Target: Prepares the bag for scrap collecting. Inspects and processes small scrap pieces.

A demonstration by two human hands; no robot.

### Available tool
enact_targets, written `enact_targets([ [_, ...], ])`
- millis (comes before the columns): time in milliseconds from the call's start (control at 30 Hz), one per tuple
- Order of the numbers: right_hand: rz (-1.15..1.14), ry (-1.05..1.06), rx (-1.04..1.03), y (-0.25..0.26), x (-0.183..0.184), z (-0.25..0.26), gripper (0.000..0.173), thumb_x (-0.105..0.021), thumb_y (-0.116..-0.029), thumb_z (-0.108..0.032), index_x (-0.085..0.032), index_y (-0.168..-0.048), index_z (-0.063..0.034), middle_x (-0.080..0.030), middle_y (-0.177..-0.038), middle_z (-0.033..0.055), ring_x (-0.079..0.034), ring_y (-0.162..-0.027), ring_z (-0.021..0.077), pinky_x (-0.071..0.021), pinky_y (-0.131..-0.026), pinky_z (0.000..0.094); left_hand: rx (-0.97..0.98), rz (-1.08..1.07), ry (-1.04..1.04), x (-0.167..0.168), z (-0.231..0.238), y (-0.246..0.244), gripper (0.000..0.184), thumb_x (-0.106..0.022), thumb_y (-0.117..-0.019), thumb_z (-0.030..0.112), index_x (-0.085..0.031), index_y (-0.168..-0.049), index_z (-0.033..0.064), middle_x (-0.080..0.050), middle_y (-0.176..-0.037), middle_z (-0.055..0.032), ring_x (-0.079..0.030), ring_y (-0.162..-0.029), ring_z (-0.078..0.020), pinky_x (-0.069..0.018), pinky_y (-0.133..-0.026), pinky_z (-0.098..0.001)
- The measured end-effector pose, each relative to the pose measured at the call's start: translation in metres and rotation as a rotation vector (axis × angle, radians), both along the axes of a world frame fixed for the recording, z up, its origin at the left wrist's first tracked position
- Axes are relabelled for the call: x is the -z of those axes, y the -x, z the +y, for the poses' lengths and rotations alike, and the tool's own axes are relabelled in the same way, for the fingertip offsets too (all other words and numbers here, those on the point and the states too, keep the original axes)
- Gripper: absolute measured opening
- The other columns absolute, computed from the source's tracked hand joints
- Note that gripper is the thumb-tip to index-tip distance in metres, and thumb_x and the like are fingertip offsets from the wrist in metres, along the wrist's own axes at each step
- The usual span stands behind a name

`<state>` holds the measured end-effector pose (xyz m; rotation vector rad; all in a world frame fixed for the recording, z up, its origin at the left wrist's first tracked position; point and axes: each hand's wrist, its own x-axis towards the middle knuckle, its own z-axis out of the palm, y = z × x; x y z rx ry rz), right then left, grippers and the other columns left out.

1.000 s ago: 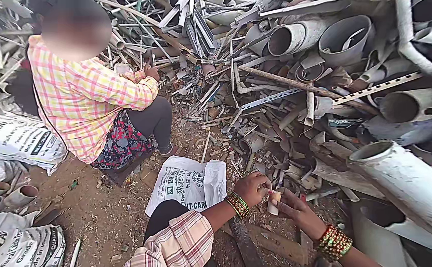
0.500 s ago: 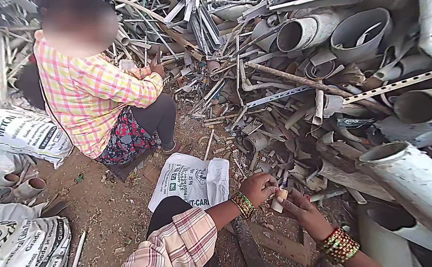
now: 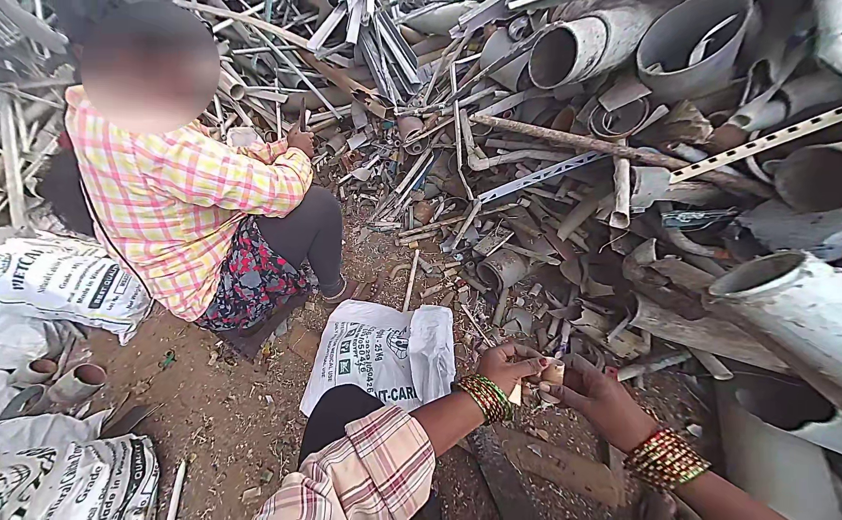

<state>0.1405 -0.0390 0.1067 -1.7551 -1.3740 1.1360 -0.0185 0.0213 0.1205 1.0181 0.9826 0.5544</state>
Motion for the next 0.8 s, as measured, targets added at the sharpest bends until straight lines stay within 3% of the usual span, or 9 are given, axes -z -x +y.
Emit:
enact_targets([
  [200,-0.054,0.078,-0.049,-0.003,-0.011,-0.003,0.041,-0.071,-0.0966,-0.012,-0.058,-0.130,0.0072,-0.070,-0.108,0.0198,-0.071,-0.092,0.0218,-0.0575,-0.088,0.0396,0.014,-0.016,0.002,0.009,-0.001,-0.005,0.016,-0.060,-0.1013,0.005,-0.061,-0.113,-0.0045,-0.061,-0.094,-0.0080,-0.058,-0.075,-0.0109,-0.0503,-0.067,-0.0278],
  [367,-0.023,0.082,-0.065,0.001,-0.005,-0.002,0.038,-0.069,-0.0976,-0.011,-0.058,-0.130,0.0071,-0.070,-0.107,0.0204,-0.071,-0.090,0.0221,-0.0583,-0.085,0.0394,0.005,0.014,0.010,0.007,-0.002,-0.004,0.017,-0.060,-0.1006,0.003,-0.060,-0.115,-0.0057,-0.060,-0.097,-0.0093,-0.056,-0.078,-0.0125,-0.0501,-0.070,-0.0297],
  [467,-0.030,0.090,-0.076,0.002,0.000,-0.002,0.038,-0.068,-0.0982,-0.011,-0.058,-0.129,0.0079,-0.069,-0.106,0.0222,-0.071,-0.090,0.0265,-0.0574,-0.086,0.0443,0.002,0.018,0.017,0.009,-0.004,-0.003,0.017,-0.058,-0.1014,0.002,-0.058,-0.116,-0.0071,-0.059,-0.101,-0.0110,-0.055,-0.081,-0.0131,-0.0504,-0.073,-0.0306],
  [600,-0.048,0.107,-0.078,0.007,0.002,-0.003,0.045,-0.066,-0.0999,-0.013,-0.052,-0.136,0.0096,-0.067,-0.113,0.0274,-0.070,-0.096,0.0338,-0.0564,-0.089,0.0496,0.005,0.001,0.035,0.011,-0.005,-0.002,0.018,-0.056,-0.1024,0.002,-0.057,-0.118,-0.0072,-0.058,-0.100,-0.0100,-0.055,-0.079,-0.0113,-0.0498,-0.071,-0.0282],
  [700,-0.030,0.149,-0.061,0.011,-0.002,-0.005,0.051,-0.062,-0.1023,-0.014,-0.043,-0.143,0.0086,-0.064,-0.115,0.0279,-0.070,-0.094,0.0327,-0.0571,-0.085,0.0475,0.023,-0.007,0.065,0.011,-0.006,-0.004,0.018,-0.056,-0.1025,0.002,-0.056,-0.119,-0.0062,-0.058,-0.099,-0.0090,-0.054,-0.077,-0.0104,-0.0485,-0.068,-0.0268],
  [800,0.000,0.139,-0.057,0.010,-0.002,-0.005,0.049,-0.060,-0.1025,-0.014,-0.042,-0.143,0.0079,-0.064,-0.113,0.0260,-0.069,-0.089,0.0291,-0.0571,-0.080,0.0444,0.042,-0.029,0.069,0.011,-0.006,-0.006,0.019,-0.056,-0.1025,0.002,-0.055,-0.120,-0.0056,-0.057,-0.102,-0.0093,-0.054,-0.080,-0.0115,-0.0492,-0.071,-0.0284],
])
